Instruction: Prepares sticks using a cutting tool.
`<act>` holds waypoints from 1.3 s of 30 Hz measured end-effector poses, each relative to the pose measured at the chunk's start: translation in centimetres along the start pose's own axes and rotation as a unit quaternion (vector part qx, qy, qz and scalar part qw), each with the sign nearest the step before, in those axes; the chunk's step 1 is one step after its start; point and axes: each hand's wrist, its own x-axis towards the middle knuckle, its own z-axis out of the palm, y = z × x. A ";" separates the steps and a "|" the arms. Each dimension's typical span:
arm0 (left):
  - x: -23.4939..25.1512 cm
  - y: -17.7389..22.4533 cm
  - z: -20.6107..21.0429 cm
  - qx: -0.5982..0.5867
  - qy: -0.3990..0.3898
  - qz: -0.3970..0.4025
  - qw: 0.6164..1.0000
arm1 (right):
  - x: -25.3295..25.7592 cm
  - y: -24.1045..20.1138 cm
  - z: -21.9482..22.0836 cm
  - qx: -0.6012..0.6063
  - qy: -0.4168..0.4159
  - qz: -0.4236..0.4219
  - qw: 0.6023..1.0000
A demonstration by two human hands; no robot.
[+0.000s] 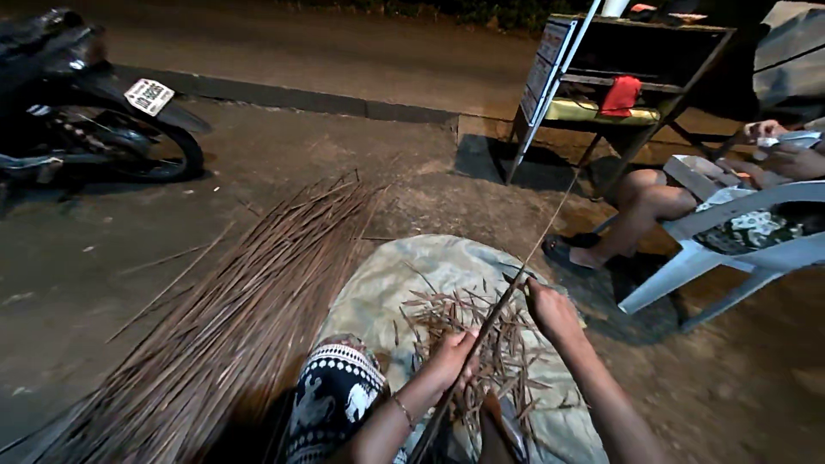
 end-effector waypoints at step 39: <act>1.0 0.9 0.0 0.047 0.034 0.017 0.998 | -0.7 -1.6 0.0 0.017 0.005 0.015 1.000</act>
